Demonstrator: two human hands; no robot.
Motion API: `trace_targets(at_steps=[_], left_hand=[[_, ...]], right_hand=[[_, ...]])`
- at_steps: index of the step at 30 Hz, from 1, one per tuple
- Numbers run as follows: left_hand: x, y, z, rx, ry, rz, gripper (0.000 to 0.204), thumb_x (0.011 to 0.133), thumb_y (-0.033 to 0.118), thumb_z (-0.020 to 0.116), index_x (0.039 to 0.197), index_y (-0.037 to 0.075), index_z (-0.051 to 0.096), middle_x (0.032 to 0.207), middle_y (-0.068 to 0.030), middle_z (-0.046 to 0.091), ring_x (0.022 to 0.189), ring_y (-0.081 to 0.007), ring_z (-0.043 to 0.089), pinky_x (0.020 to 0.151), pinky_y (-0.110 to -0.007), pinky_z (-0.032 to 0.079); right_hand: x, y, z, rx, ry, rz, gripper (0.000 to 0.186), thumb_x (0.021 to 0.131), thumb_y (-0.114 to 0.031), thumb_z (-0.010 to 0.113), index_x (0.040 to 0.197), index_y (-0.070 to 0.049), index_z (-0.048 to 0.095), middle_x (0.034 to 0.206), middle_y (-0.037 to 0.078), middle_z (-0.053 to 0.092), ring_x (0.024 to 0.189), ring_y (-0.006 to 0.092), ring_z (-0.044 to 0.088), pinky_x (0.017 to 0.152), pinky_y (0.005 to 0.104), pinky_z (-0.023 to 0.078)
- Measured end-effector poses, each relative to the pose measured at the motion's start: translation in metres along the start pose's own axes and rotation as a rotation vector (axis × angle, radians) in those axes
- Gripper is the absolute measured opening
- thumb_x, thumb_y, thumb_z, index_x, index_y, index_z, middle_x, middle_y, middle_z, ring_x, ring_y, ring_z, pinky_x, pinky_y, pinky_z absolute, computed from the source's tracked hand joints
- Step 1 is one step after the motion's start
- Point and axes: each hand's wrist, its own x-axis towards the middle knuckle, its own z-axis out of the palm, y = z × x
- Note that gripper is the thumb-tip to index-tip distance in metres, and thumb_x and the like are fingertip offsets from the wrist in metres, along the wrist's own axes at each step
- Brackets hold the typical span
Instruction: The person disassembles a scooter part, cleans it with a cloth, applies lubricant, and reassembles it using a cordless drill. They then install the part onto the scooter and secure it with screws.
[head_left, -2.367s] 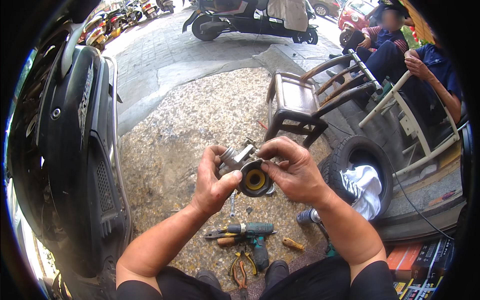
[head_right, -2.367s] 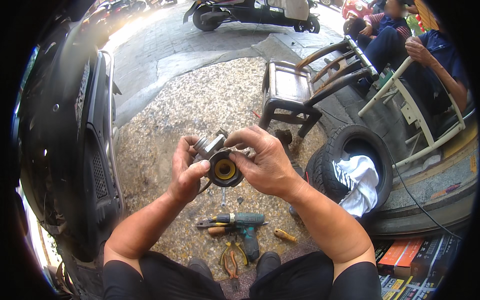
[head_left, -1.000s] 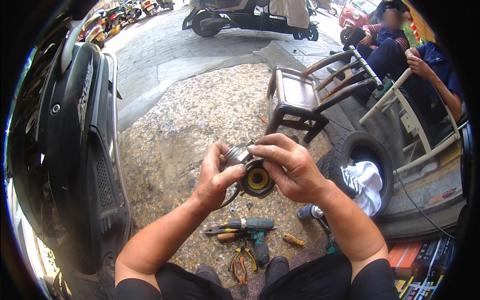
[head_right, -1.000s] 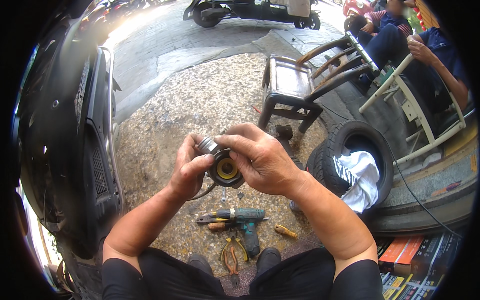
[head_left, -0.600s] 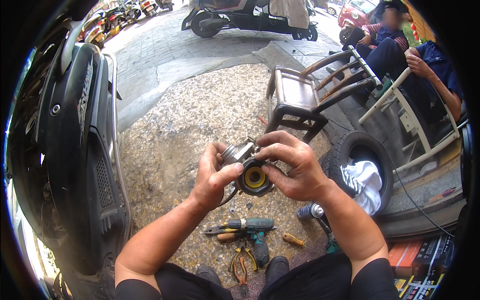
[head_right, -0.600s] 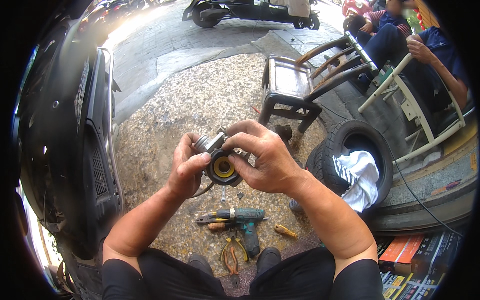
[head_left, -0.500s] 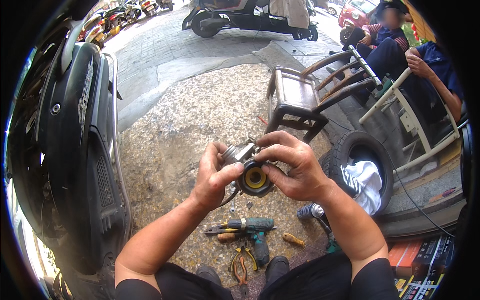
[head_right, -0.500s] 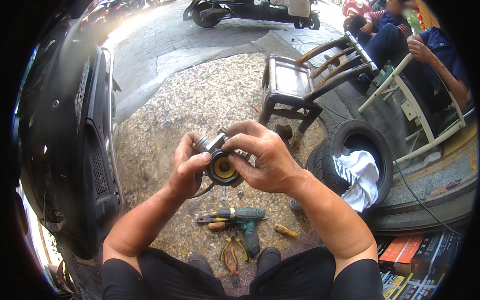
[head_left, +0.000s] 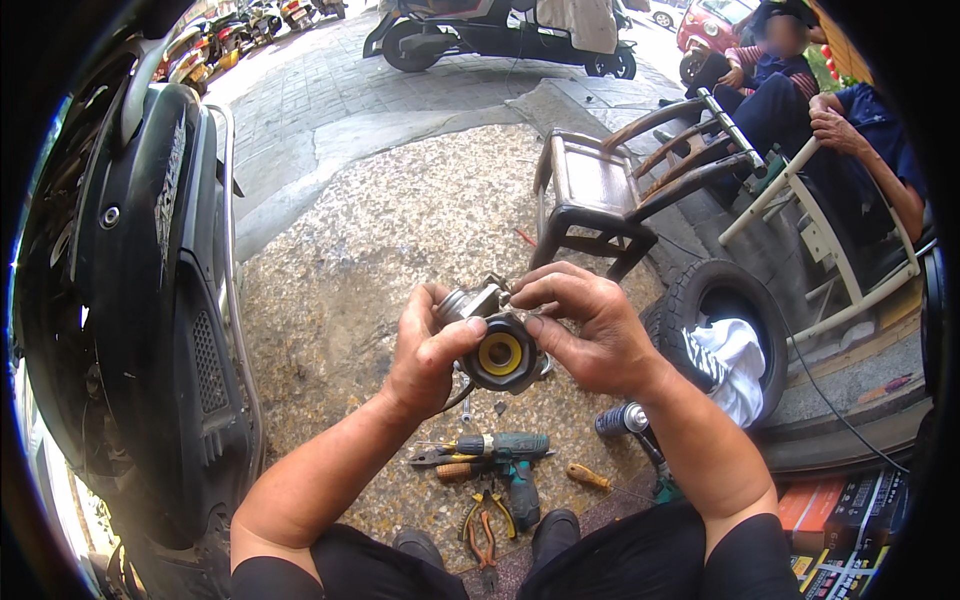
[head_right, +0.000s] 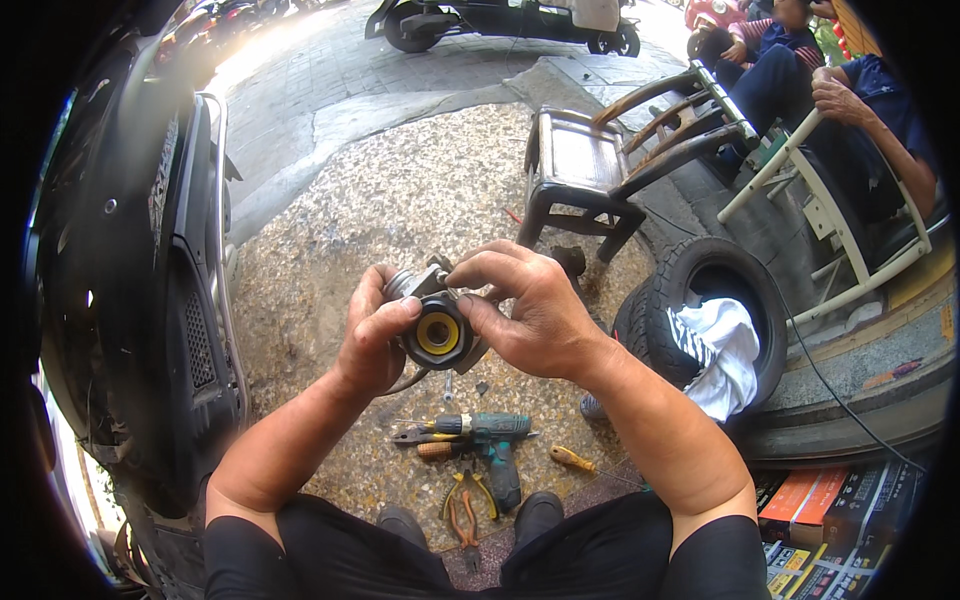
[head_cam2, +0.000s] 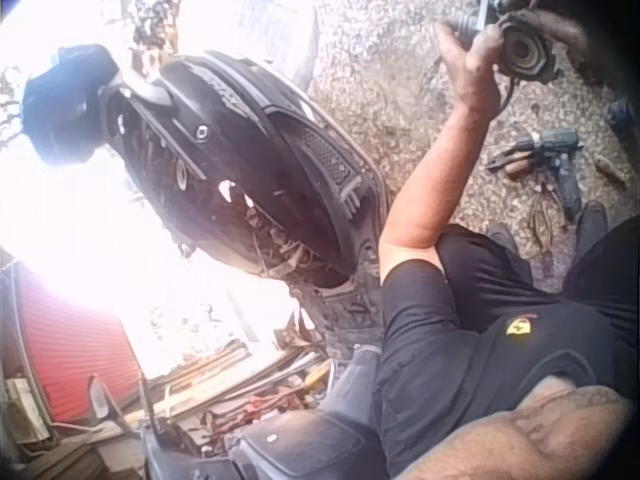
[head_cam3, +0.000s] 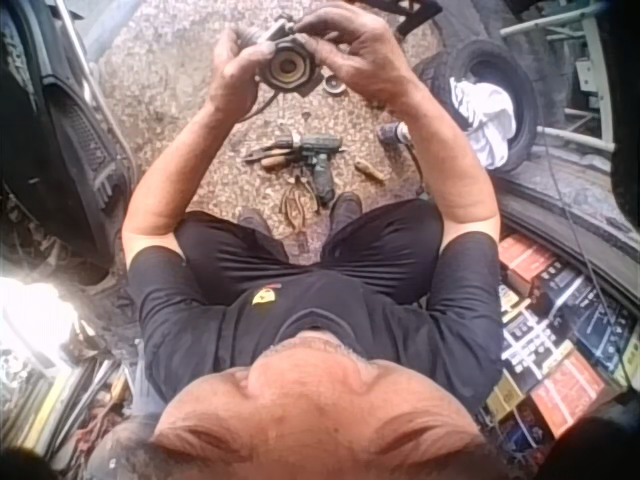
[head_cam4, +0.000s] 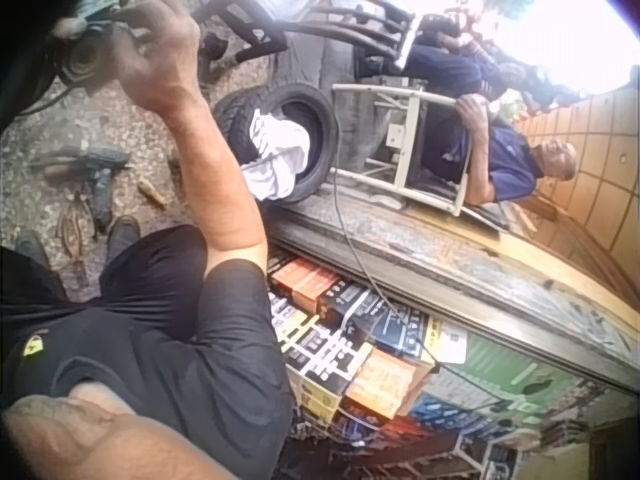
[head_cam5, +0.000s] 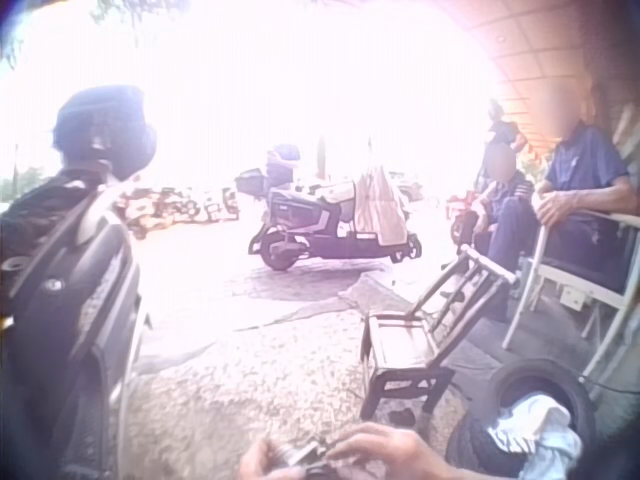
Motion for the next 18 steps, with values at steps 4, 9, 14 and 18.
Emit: trace_targets(at_steps=[4, 9, 14, 18], left_hand=[[0.0, -0.001, 0.0, -0.009, 0.0, -0.001, 0.055, 0.08, 0.024, 0.078, 0.113, 0.0, 0.042, 0.098, -0.0106, 0.06, 0.087, -0.0147, 0.06, 0.079, -0.03, 0.053], [0.001, -0.003, -0.001, -0.002, 0.004, -0.008, 0.058, 0.08, 0.023, 0.078, 0.117, 0.0, 0.04, 0.1, -0.0119, 0.06, 0.089, -0.016, 0.061, 0.08, -0.031, 0.053], [0.0, -0.011, 0.002, -0.058, 0.024, -0.023, 0.067, 0.081, 0.02, 0.075, 0.13, -0.001, 0.035, 0.108, -0.0152, 0.059, 0.096, -0.0196, 0.061, 0.087, -0.034, 0.053], [-0.001, -0.013, 0.001, -0.094, 0.013, -0.058, 0.077, 0.081, 0.017, 0.074, 0.141, -0.003, 0.03, 0.114, -0.018, 0.058, 0.102, -0.0221, 0.061, 0.09, -0.036, 0.053]], right_hand=[[-0.001, -0.003, 0.003, 0.201, -0.031, 0.288, 0.015, 0.093, -0.002, 0.069, 0.108, 0.003, 0.069, 0.102, 0.011, 0.07, 0.091, 0.017, 0.071, 0.078, 0.0296, 0.061], [-0.002, 0.0, 0.011, 0.266, -0.008, 0.421, 0.015, 0.097, -0.009, 0.067, 0.103, 0.005, 0.07, 0.09, 0.009, 0.072, 0.082, 0.013, 0.069, 0.07, 0.0284, 0.058], [-0.006, 0.005, 0.022, 0.347, 0.056, 0.483, 0.012, 0.097, -0.007, 0.066, 0.098, 0.004, 0.07, 0.087, 0.005, 0.07, 0.081, 0.0087, 0.064, 0.071, 0.0252, 0.053], [-0.008, 0.005, 0.027, 0.345, 0.064, 0.51, 0.009, 0.097, -0.004, 0.066, 0.097, 0.004, 0.069, 0.088, 0.003, 0.069, 0.082, 0.0069, 0.061, 0.072, 0.0241, 0.052]])
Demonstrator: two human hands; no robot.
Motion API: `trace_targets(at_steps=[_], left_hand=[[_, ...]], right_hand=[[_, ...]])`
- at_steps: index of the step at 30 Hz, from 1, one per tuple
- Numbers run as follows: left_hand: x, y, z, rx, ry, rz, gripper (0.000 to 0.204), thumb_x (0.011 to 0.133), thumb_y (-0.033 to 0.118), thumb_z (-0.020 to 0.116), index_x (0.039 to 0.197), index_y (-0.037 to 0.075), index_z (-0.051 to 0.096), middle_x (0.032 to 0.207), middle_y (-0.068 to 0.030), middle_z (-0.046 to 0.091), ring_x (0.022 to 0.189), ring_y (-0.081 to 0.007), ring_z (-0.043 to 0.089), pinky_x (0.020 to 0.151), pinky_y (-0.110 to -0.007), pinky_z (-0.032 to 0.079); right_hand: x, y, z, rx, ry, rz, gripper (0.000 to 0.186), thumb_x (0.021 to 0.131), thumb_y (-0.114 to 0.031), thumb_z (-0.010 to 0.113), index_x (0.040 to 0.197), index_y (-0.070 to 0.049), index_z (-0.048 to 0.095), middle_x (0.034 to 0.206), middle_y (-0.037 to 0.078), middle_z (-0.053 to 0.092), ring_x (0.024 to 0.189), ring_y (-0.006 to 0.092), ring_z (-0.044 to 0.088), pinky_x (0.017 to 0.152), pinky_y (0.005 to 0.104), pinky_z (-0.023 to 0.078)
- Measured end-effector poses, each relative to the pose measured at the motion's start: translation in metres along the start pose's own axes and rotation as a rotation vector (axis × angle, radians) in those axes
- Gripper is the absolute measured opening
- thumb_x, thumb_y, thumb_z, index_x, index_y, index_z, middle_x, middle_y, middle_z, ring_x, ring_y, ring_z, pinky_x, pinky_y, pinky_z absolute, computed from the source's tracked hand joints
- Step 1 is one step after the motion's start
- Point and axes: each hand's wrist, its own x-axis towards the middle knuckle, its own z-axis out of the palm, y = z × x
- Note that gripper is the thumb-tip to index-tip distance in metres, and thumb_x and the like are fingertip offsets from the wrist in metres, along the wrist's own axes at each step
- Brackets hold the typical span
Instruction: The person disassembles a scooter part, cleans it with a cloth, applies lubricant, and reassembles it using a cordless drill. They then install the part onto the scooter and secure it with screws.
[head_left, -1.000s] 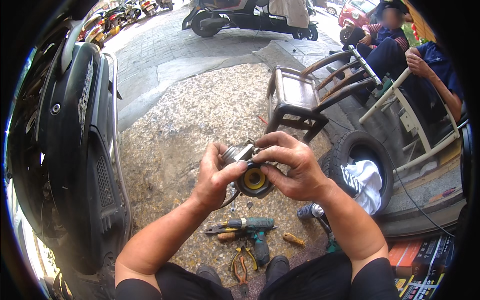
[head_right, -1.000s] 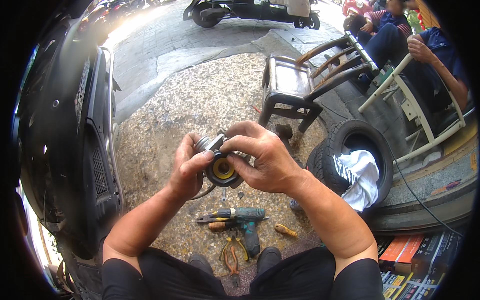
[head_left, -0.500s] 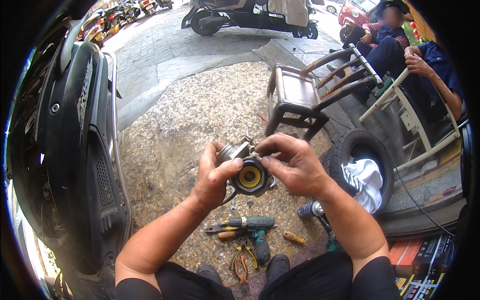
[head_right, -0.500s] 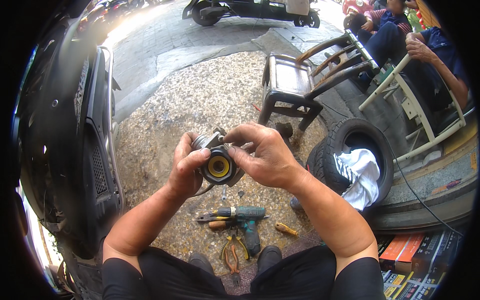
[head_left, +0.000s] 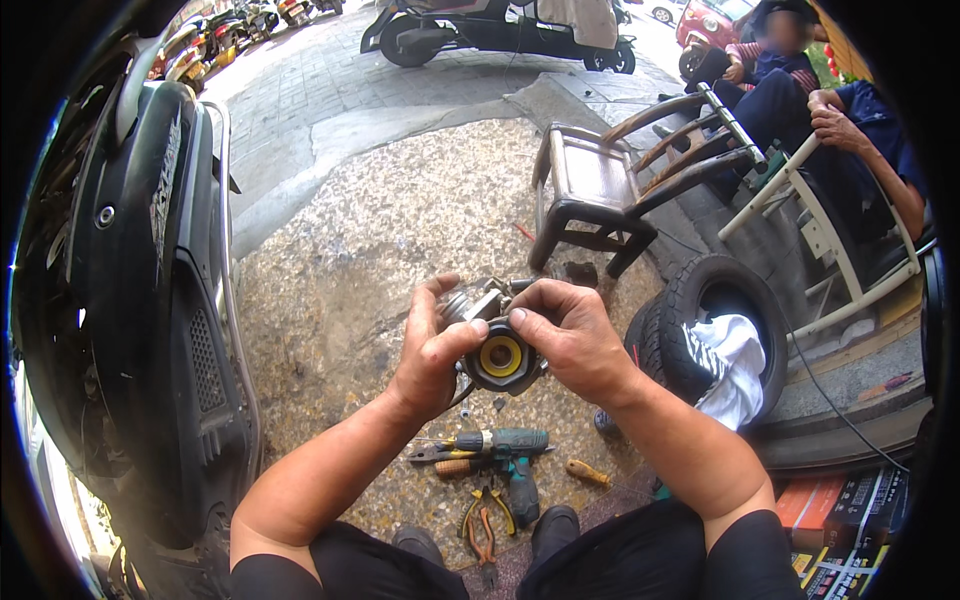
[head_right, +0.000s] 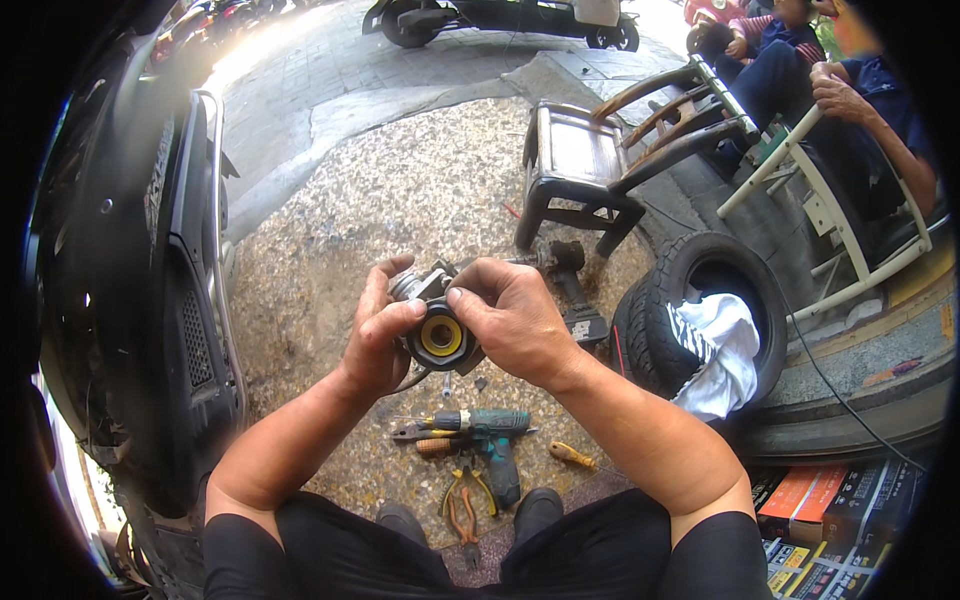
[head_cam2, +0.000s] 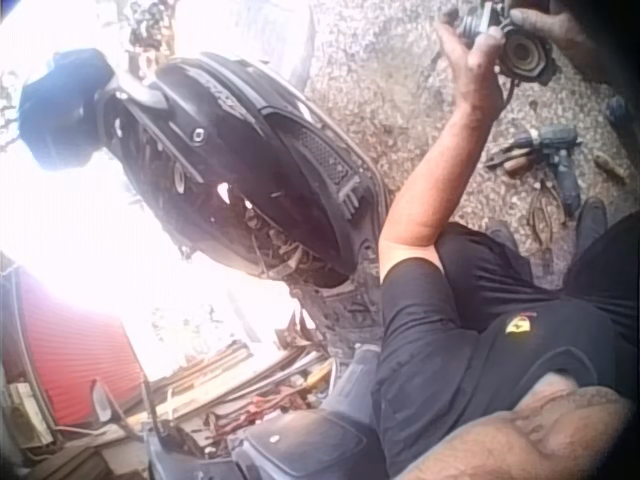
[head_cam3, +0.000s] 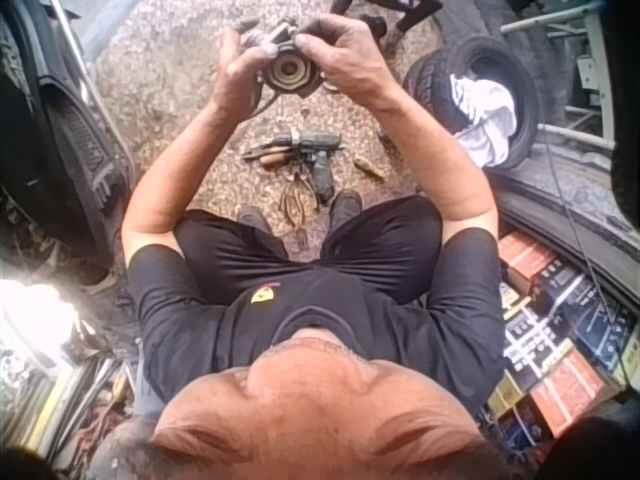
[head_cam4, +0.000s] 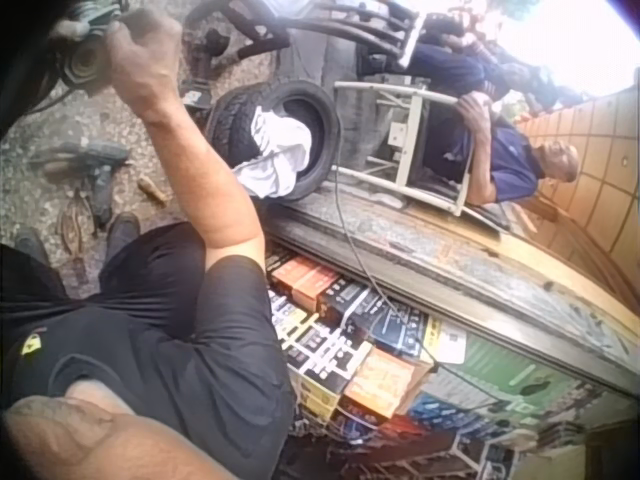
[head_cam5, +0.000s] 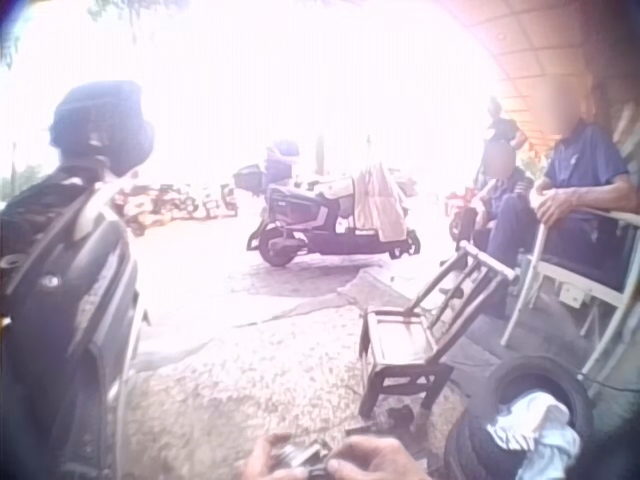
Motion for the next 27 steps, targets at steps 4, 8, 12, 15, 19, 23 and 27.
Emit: trace_targets(at_steps=[4, 8, 12, 15, 19, 23, 27], left_hand=[[0.001, 0.002, 0.001, 0.042, 0.008, -0.015, 0.081, 0.08, 0.016, 0.074, 0.144, -0.004, 0.029, 0.116, -0.0191, 0.058, 0.103, -0.0226, 0.061, 0.091, -0.036, 0.053], [0.001, 0.005, 0.0, 0.085, 0.01, -0.038, 0.08, 0.078, 0.016, 0.076, 0.143, -0.005, 0.033, 0.114, -0.0185, 0.059, 0.102, -0.0221, 0.062, 0.09, -0.036, 0.053], [0.001, 0.006, -0.004, 0.123, 0.018, -0.062, 0.078, 0.077, 0.017, 0.078, 0.14, -0.004, 0.038, 0.112, -0.017, 0.06, 0.1, -0.0215, 0.062, 0.089, -0.035, 0.053], [0.002, 0.005, -0.003, 0.114, 0.024, -0.069, 0.077, 0.075, 0.017, 0.079, 0.138, -0.003, 0.041, 0.111, -0.0152, 0.06, 0.1, -0.0214, 0.062, 0.088, -0.035, 0.054], [0.0, 0.009, 0.002, 0.075, 0.015, -0.067, 0.075, 0.073, 0.018, 0.079, 0.136, -0.001, 0.042, 0.11, -0.0134, 0.06, 0.098, -0.0214, 0.062, 0.088, -0.035, 0.054], [0.003, 0.008, 0.002, 0.067, 0.043, -0.079, 0.074, 0.073, 0.016, 0.077, 0.136, 0.001, 0.042, 0.11, -0.0133, 0.06, 0.096, -0.022, 0.063, 0.086, -0.034, 0.056], [0.005, 0.006, -0.004, 0.128, 0.007, -0.074, 0.061, 0.079, 0.014, 0.068, 0.133, 0.003, 0.043, 0.11, -0.013, 0.061, 0.097, -0.021, 0.063, 0.086, -0.034, 0.054]], right_hand=[[-0.001, -0.002, 0.002, -0.029, 0.004, -0.007, 0.009, 0.097, -0.005, 0.066, 0.096, 0.004, 0.069, 0.087, 0.002, 0.068, 0.081, 0.0064, 0.061, 0.071, 0.0237, 0.052], [-0.001, -0.003, 0.003, -0.043, 0.004, 0.006, 0.01, 0.096, -0.005, 0.067, 0.095, 0.004, 0.07, 0.086, 0.002, 0.068, 0.079, 0.0061, 0.06, 0.069, 0.0237, 0.051], [-0.001, -0.001, 0.004, -0.081, 0.011, 0.024, 0.01, 0.096, -0.006, 0.067, 0.095, 0.004, 0.07, 0.085, 0.003, 0.068, 0.079, 0.0066, 0.06, 0.068, 0.0242, 0.051], [0.0, 0.004, 0.006, 0.012, 0.027, 0.007, 0.017, 0.092, -0.01, 0.068, 0.09, 0.006, 0.07, 0.081, 0.011, 0.071, 0.074, 0.0119, 0.066, 0.064, 0.0297, 0.055], [0.004, 0.009, 0.01, -0.001, 0.03, -0.009, 0.018, 0.09, -0.011, 0.067, 0.09, 0.007, 0.07, 0.08, 0.014, 0.072, 0.074, 0.0157, 0.067, 0.065, 0.0327, 0.055], [0.006, 0.01, 0.011, -0.042, 0.015, -0.023, 0.014, 0.093, -0.01, 0.068, 0.091, 0.004, 0.069, 0.083, 0.009, 0.071, 0.079, 0.0104, 0.064, 0.071, 0.0295, 0.054], [0.007, 0.012, 0.012, -0.015, 0.01, -0.036, 0.014, 0.094, -0.01, 0.068, 0.09, 0.004, 0.068, 0.083, 0.008, 0.071, 0.078, 0.0099, 0.063, 0.069, 0.0286, 0.054]])
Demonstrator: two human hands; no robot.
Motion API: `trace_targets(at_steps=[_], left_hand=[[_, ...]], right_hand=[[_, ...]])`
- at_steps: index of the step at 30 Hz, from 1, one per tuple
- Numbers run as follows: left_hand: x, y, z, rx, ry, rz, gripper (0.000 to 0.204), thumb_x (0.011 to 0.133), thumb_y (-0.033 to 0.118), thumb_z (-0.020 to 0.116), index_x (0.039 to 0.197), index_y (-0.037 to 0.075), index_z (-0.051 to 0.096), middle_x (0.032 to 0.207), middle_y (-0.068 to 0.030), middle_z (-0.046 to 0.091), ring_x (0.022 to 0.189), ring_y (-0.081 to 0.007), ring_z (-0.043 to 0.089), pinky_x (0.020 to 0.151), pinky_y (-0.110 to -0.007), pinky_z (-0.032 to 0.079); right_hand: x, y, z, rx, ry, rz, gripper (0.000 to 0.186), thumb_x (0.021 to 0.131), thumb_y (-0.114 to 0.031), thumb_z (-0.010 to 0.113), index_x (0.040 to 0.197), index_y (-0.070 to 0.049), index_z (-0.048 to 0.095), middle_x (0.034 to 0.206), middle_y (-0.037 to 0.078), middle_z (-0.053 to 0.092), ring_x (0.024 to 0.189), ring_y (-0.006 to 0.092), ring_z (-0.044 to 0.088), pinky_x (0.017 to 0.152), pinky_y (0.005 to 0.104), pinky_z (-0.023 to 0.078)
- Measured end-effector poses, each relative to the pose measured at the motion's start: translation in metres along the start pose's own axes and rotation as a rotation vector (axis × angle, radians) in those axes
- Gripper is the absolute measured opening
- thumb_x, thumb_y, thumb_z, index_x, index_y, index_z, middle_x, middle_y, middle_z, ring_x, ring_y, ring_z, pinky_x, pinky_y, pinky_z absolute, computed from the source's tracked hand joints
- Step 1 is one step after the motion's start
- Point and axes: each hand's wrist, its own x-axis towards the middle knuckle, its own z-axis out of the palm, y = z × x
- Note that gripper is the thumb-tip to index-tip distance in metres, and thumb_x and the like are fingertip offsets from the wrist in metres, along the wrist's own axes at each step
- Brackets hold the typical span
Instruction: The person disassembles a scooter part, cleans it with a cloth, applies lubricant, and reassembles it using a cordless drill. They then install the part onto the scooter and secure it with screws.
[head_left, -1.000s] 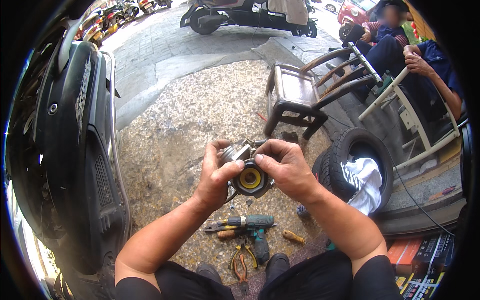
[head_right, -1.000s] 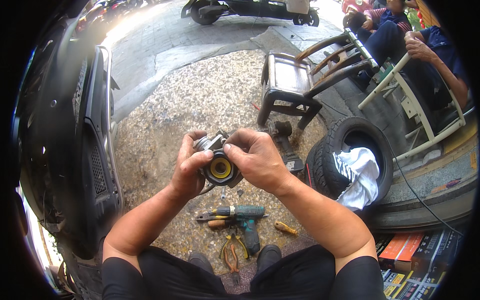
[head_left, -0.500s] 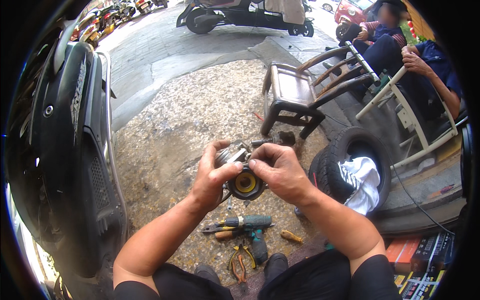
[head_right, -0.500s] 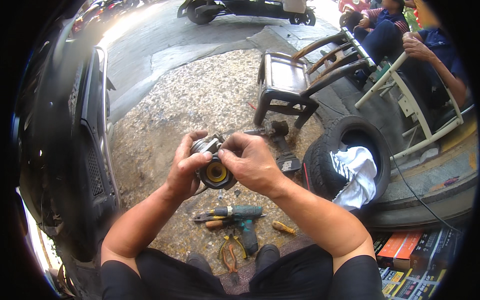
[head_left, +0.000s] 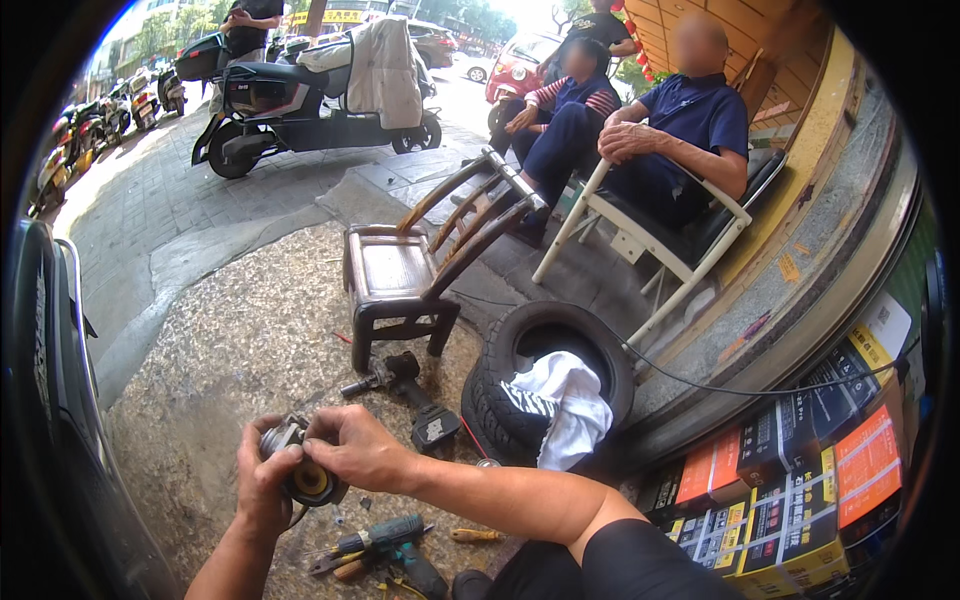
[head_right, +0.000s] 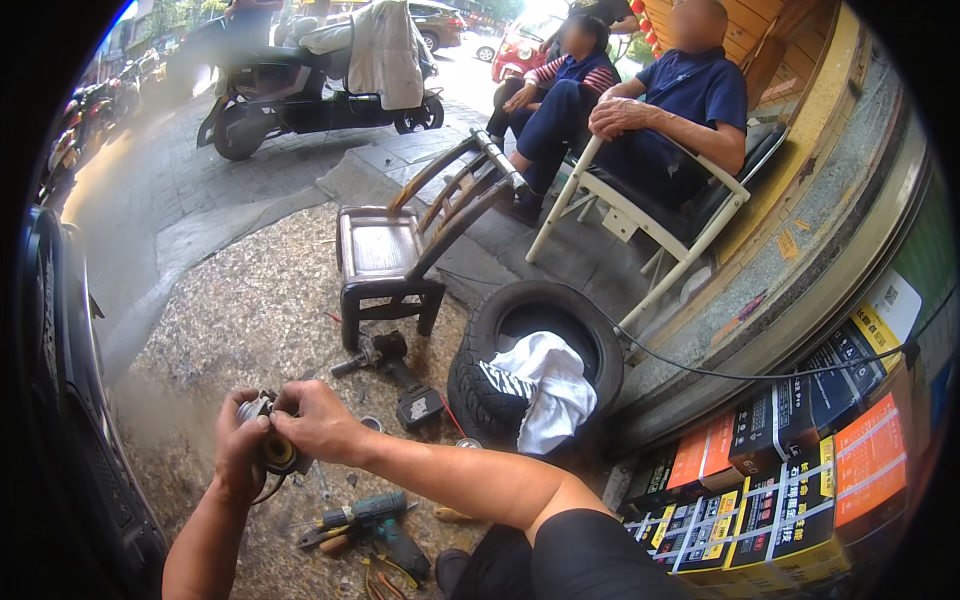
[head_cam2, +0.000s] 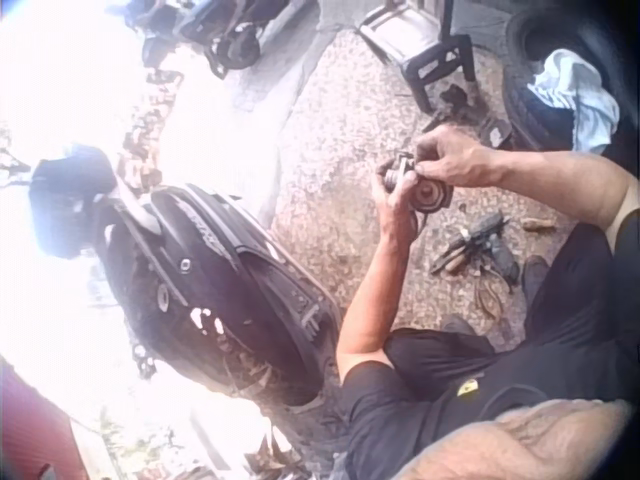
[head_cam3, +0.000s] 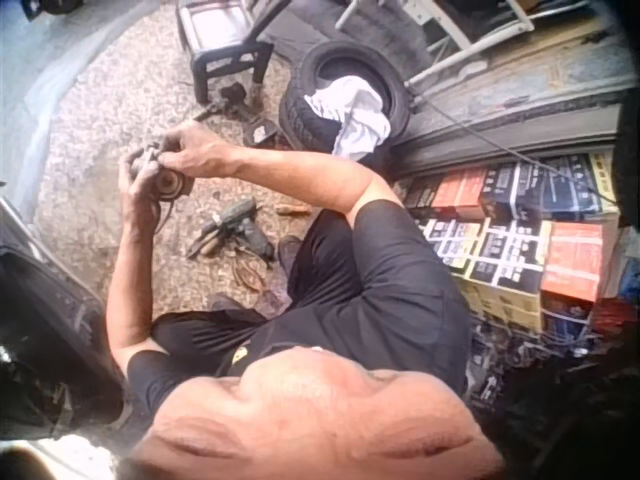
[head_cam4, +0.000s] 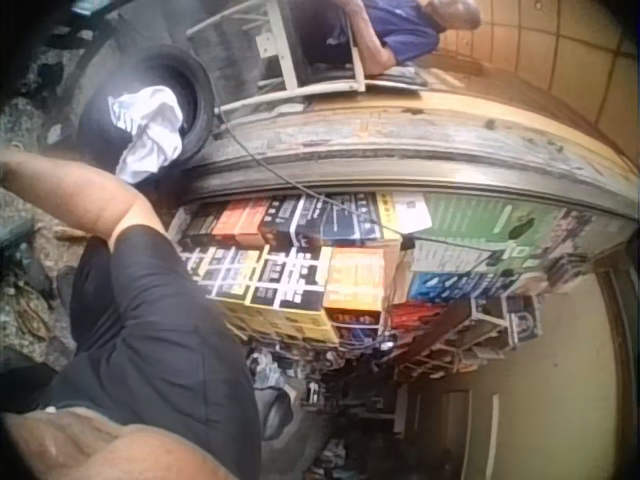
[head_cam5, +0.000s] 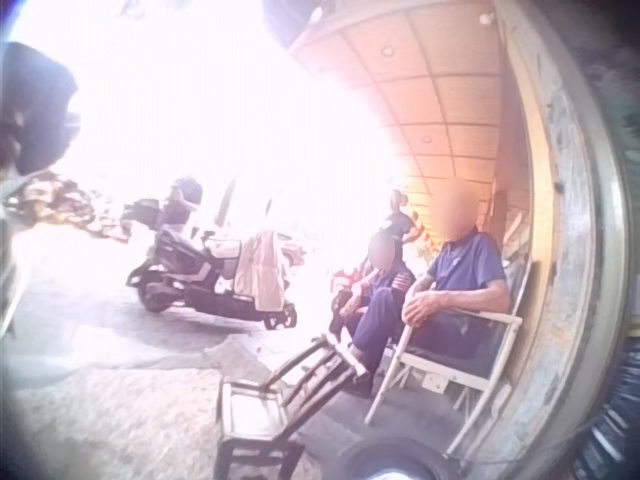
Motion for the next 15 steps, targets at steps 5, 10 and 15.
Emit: trace_targets(at_steps=[5, 10, 15], left_hand=[[-0.004, 0.006, 0.004, -0.024, 0.048, -0.005, 0.07, 0.074, 0.017, 0.073, 0.134, -0.001, 0.043, 0.109, -0.0144, 0.06, 0.095, -0.0227, 0.063, 0.086, -0.035, 0.055], [-0.007, 0.012, 0.005, -0.066, 0.025, -0.019, 0.068, 0.078, 0.018, 0.074, 0.135, -0.001, 0.041, 0.109, -0.0145, 0.059, 0.097, -0.0236, 0.064, 0.086, -0.035, 0.056], [-0.007, 0.007, -0.003, -0.088, 0.003, -0.063, 0.068, 0.083, 0.021, 0.077, 0.135, -0.005, 0.042, 0.113, -0.0159, 0.059, 0.1, -0.024, 0.064, 0.088, -0.036, 0.055]], right_hand=[[-0.001, -0.006, 0.002, 0.08, -0.016, 0.018, 0.016, 0.094, -0.009, 0.065, 0.093, 0.006, 0.069, 0.084, 0.008, 0.071, 0.078, 0.0098, 0.064, 0.068, 0.0278, 0.054], [-0.001, -0.014, -0.003, -0.025, -0.049, 0.047, 0.016, 0.096, -0.01, 0.065, 0.097, 0.005, 0.071, 0.086, 0.006, 0.071, 0.081, 0.0095, 0.063, 0.072, 0.0273, 0.054], [-0.007, -0.017, -0.008, 0.168, -0.119, 0.085, 0.018, 0.096, -0.007, 0.06, 0.103, 0.006, 0.072, 0.093, 0.009, 0.072, 0.084, 0.0122, 0.066, 0.075, 0.026, 0.054]])
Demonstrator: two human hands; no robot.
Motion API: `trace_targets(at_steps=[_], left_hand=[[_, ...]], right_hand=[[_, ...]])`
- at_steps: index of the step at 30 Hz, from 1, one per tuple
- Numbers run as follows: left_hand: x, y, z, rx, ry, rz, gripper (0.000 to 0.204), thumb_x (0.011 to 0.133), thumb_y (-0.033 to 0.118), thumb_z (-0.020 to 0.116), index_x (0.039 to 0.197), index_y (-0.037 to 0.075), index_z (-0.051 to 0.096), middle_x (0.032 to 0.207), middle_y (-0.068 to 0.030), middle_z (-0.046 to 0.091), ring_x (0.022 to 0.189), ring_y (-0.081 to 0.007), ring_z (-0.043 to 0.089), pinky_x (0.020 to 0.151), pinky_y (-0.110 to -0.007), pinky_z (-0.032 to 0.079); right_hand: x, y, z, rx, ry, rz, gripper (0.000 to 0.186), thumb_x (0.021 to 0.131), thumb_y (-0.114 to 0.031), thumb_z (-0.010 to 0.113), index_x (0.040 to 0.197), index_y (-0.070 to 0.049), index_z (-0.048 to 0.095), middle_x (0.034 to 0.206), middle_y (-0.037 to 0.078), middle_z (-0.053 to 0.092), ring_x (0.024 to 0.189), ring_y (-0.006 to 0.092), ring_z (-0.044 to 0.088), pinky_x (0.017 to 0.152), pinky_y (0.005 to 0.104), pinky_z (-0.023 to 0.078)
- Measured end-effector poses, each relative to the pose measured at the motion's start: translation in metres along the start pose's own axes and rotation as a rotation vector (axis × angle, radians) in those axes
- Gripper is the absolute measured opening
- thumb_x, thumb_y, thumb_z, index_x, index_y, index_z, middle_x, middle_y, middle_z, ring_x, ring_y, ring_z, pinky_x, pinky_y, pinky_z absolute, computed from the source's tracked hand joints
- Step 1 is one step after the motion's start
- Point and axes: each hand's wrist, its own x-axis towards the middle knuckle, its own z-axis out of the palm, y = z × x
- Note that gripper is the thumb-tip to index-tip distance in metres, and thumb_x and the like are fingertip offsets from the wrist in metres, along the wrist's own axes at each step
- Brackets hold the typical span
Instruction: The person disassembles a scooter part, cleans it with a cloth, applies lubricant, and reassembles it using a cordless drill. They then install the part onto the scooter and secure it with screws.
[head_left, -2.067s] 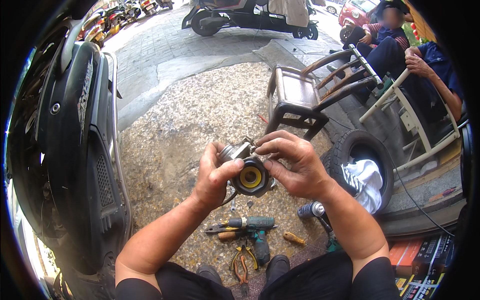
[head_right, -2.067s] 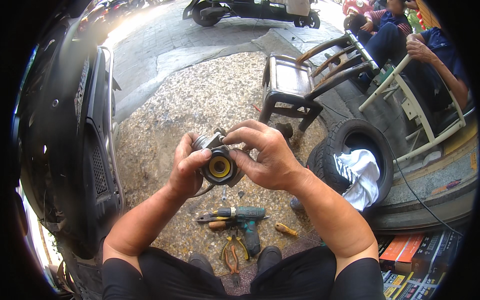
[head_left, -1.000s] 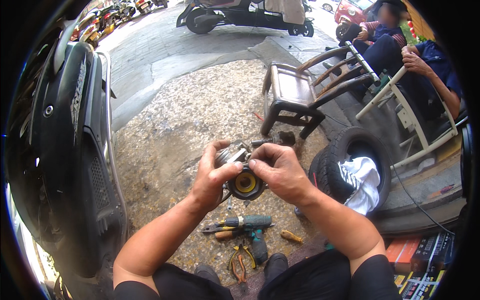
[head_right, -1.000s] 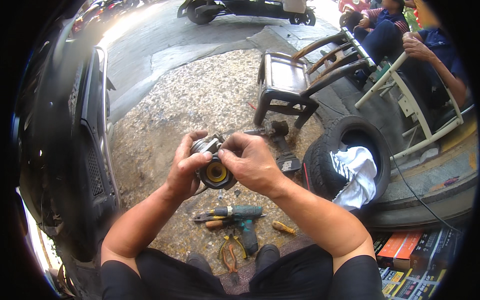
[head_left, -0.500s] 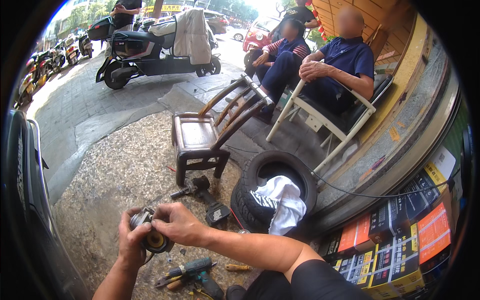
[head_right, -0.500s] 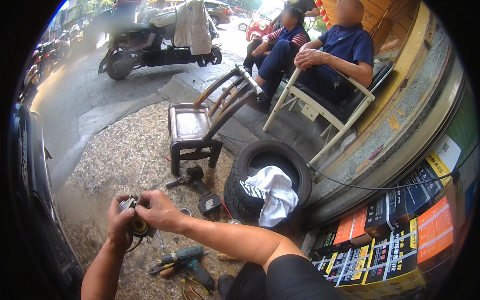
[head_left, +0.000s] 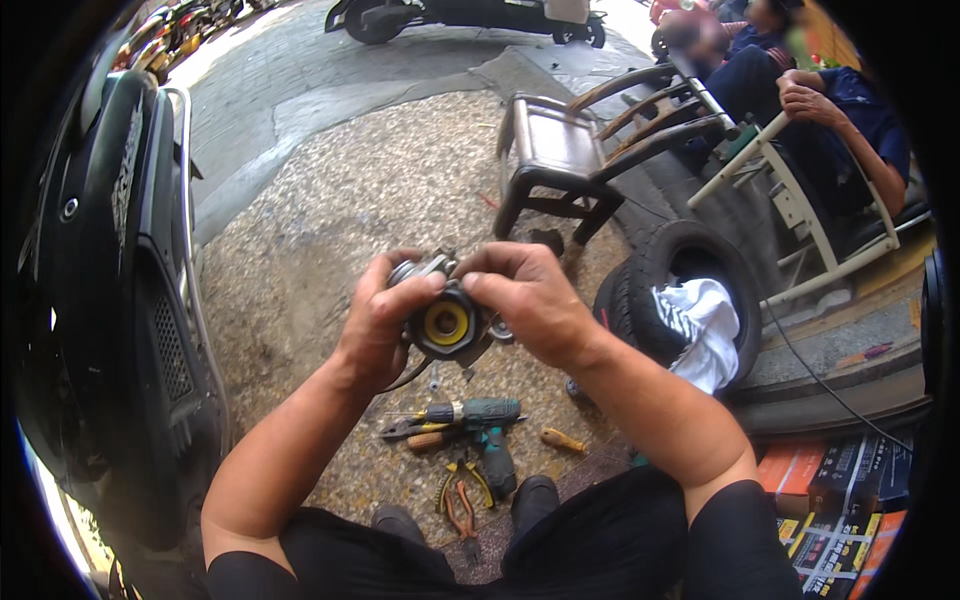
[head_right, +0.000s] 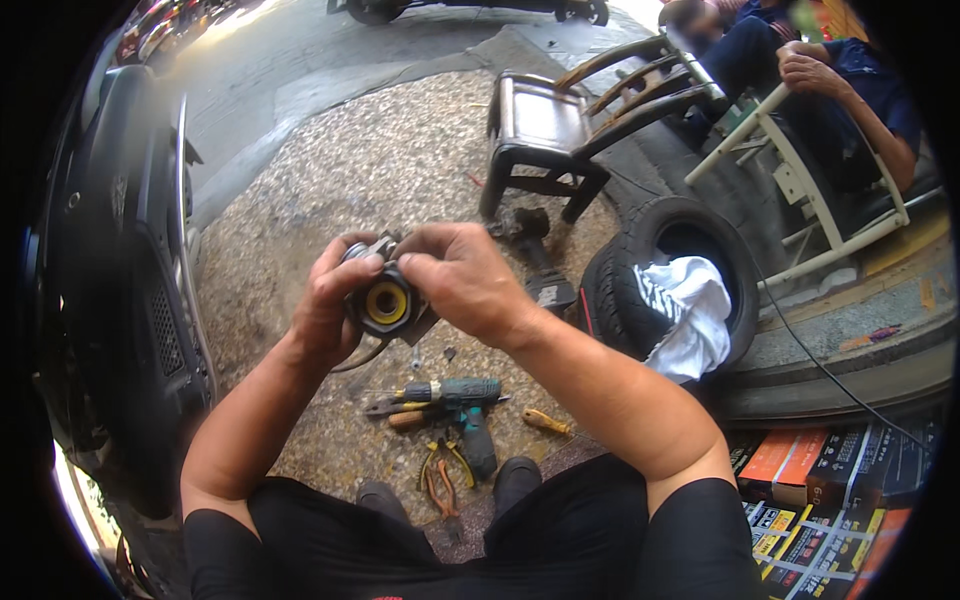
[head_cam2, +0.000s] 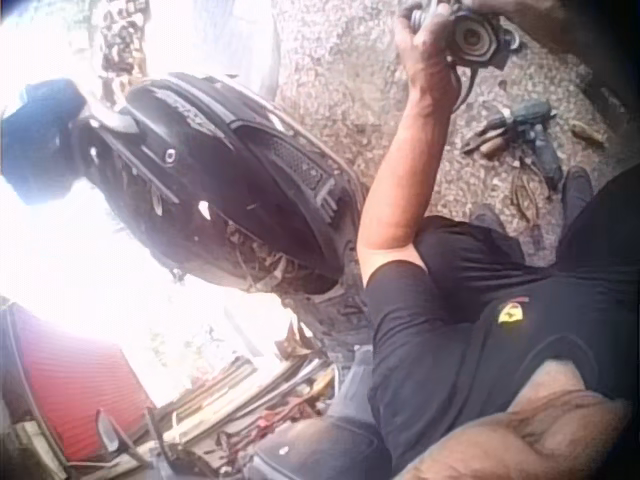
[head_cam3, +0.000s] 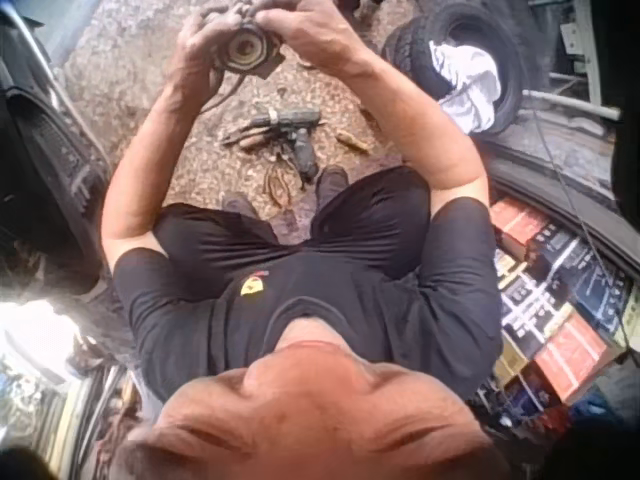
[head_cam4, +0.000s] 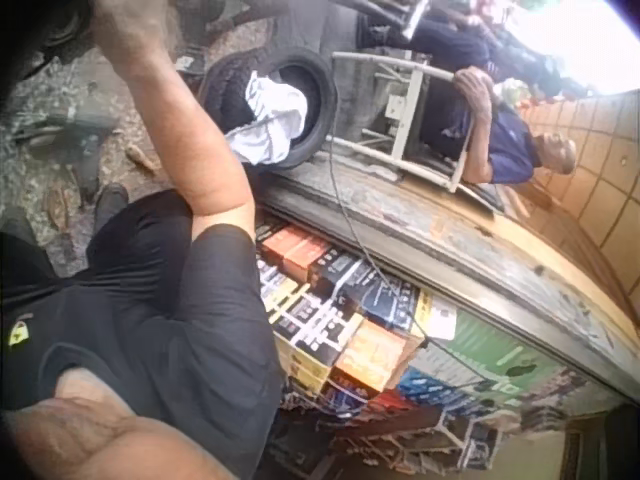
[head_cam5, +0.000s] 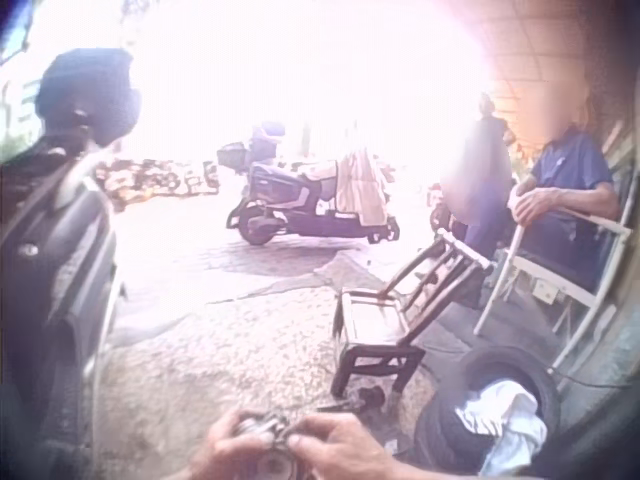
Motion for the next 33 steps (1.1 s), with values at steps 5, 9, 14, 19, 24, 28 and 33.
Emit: trace_targets(at_steps=[5, 9, 14, 19, 24, 28, 33], left_hand=[[-0.002, 0.003, 0.002, -0.042, -0.002, -0.03, 0.062, 0.086, 0.019, 0.076, 0.133, -0.003, 0.043, 0.113, -0.0176, 0.06, 0.101, -0.024, 0.065, 0.089, -0.037, 0.056], [-0.002, 0.006, 0.004, -0.057, 0.014, -0.032, 0.059, 0.086, 0.018, 0.076, 0.131, -0.003, 0.044, 0.111, -0.0172, 0.061, 0.099, -0.0238, 0.066, 0.087, -0.036, 0.056], [0.0, 0.003, -0.002, -0.077, 0.006, -0.02, 0.057, 0.087, 0.017, 0.075, 0.131, -0.002, 0.045, 0.108, -0.0154, 0.062, 0.097, -0.0233, 0.066, 0.086, -0.035, 0.056], [0.002, -0.001, -0.007, -0.074, 0.016, -0.019, 0.049, 0.09, 0.018, 0.07, 0.128, -0.002, 0.047, 0.108, -0.0143, 0.062, 0.097, -0.0212, 0.065, 0.084, -0.035, 0.057], [0.003, 0.0, -0.01, -0.087, -0.024, -0.064, 0.049, 0.09, 0.025, 0.066, 0.129, 0.001, 0.047, 0.115, -0.0146, 0.059, 0.1, -0.0232, 0.065, 0.081, -0.038, 0.06], [0.0, 0.006, -0.013, -0.053, -0.109, -0.12, 0.06, 0.087, 0.029, 0.067, 0.136, 0.004, 0.043, 0.123, -0.0161, 0.055, 0.107, -0.0287, 0.063, 0.081, -0.048, 0.06], [0.0, 0.009, -0.013, -0.048, -0.181, -0.099, 0.076, 0.083, 0.024, 0.068, 0.146, 0.004, 0.032, 0.131, -0.0182, 0.052, 0.115, -0.0336, 0.059, 0.087, -0.054, 0.057]], right_hand=[[0.003, 0.001, -0.002, 0.019, 0.011, 0.08, 0.02, 0.092, -0.004, 0.06, 0.105, 0.006, 0.071, 0.096, 0.009, 0.072, 0.09, 0.0136, 0.067, 0.081, 0.0261, 0.054], [0.008, 0.004, -0.002, 0.018, -0.015, -0.018, 0.023, 0.091, -0.005, 0.059, 0.105, 0.01, 0.069, 0.092, 0.014, 0.071, 0.083, 0.0175, 0.071, 0.067, 0.0294, 0.06], [0.009, 0.01, -0.002, 0.043, -0.027, 0.008, 0.024, 0.09, -0.005, 0.061, 0.108, 0.009, 0.069, 0.095, 0.014, 0.072, 0.085, 0.0172, 0.07, 0.072, 0.029, 0.059], [0.012, 0.013, -0.002, 0.017, -0.001, 0.022, 0.024, 0.089, -0.006, 0.063, 0.107, 0.008, 0.071, 0.095, 0.011, 0.072, 0.085, 0.015, 0.067, 0.076, 0.0286, 0.055], [0.019, 0.019, -0.008, 0.165, 0.014, 0.128, 0.025, 0.091, -0.002, 0.057, 0.111, 0.009, 0.067, 0.101, 0.014, 0.071, 0.093, 0.0189, 0.069, 0.087, 0.0301, 0.055], [0.023, 0.022, -0.011, 0.28, 0.083, 0.116, 0.031, 0.089, -0.009, 0.058, 0.111, 0.008, 0.071, 0.098, 0.011, 0.072, 0.085, 0.0155, 0.066, 0.08, 0.0273, 0.051], [0.026, 0.018, -0.018, 0.249, 0.056, 0.124, 0.034, 0.09, -0.001, 0.051, 0.119, 0.014, 0.061, 0.112, 0.021, 0.069, 0.104, 0.0252, 0.068, 0.096, 0.0356, 0.053]])
